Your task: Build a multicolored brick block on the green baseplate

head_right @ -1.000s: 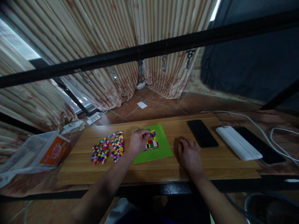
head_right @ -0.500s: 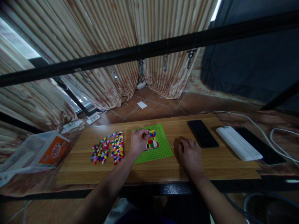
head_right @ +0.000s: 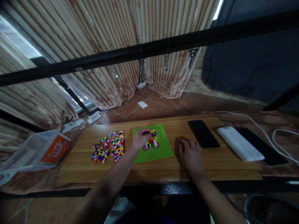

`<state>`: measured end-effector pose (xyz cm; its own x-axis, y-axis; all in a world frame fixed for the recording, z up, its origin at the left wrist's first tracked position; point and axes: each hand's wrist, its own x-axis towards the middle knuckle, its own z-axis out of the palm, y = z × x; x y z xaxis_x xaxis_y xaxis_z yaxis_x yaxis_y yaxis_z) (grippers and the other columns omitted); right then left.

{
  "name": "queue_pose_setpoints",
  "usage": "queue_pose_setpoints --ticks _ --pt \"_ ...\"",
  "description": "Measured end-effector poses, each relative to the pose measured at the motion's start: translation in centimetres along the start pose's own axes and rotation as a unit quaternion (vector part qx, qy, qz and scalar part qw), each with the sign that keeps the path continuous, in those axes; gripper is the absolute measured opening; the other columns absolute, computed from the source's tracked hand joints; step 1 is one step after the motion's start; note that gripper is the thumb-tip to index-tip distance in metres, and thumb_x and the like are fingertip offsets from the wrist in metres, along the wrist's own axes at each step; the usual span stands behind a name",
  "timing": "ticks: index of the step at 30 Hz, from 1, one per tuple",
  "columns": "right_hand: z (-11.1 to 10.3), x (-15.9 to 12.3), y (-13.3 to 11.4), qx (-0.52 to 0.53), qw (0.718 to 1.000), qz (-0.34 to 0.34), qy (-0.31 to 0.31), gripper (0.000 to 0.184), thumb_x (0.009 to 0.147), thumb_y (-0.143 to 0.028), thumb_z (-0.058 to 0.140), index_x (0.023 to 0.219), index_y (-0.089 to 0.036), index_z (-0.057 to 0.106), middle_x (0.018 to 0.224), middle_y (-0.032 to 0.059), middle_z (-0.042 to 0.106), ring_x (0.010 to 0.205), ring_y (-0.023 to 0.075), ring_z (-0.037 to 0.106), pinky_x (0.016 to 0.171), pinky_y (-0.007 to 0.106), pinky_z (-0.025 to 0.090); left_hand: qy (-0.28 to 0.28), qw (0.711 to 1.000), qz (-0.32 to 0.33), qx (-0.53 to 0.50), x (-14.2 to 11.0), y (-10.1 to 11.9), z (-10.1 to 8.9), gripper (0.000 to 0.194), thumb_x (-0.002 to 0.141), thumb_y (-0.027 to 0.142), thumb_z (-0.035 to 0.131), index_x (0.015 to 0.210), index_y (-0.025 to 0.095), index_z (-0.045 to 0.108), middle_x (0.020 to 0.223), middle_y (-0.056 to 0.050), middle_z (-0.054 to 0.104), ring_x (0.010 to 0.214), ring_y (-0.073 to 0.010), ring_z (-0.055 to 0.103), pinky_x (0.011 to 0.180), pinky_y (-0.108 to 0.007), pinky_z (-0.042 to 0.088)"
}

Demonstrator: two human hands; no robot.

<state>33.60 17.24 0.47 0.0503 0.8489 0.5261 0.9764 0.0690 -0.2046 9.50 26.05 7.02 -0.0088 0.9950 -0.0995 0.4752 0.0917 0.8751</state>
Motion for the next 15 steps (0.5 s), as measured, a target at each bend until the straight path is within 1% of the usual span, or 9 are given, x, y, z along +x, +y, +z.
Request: queue_pose_setpoints --ticks 5,10,15 --pt "0.16 -0.05 0.21 0.017 1.0 0.0 -0.008 0.031 0.096 -0.03 0.046 0.111 -0.015 0.069 0.111 0.0171 0.068 0.101 0.03 0.058 0.09 0.045 0.045 0.021 1.0 -0.008 -0.013 0.08 -0.18 0.5 0.027 0.076 0.01 0.065 0.097 0.022 0.077 0.084 0.002 0.076 0.074 -0.0117 0.067 0.071 -0.023 0.053" --pt "0.4 -0.14 0.43 0.004 1.0 -0.004 -0.004 0.032 0.096 -0.03 0.045 0.11 -0.015 0.069 0.11 0.0171 0.068 0.101 0.0305 0.058 0.088 0.045 0.045 0.034 0.999 -0.026 -0.013 0.04 0.23 0.72 0.024 0.076 0.012 0.067 0.094 0.022 0.078 0.081 0.002 0.076 0.073 -0.0123 0.068 0.069 -0.023 0.053" --pt "0.51 -0.05 0.42 -0.016 1.0 -0.01 0.002 0.03 0.096 -0.029 0.046 0.107 -0.014 0.069 0.111 0.0168 0.069 0.099 0.0294 0.058 0.089 0.044 0.045 0.016 0.998 -0.035 -0.039 0.12 0.39 0.65 0.027 0.074 0.01 0.067 0.097 0.021 0.077 0.085 0.0 0.076 0.074 -0.0125 0.068 0.071 -0.024 0.054"
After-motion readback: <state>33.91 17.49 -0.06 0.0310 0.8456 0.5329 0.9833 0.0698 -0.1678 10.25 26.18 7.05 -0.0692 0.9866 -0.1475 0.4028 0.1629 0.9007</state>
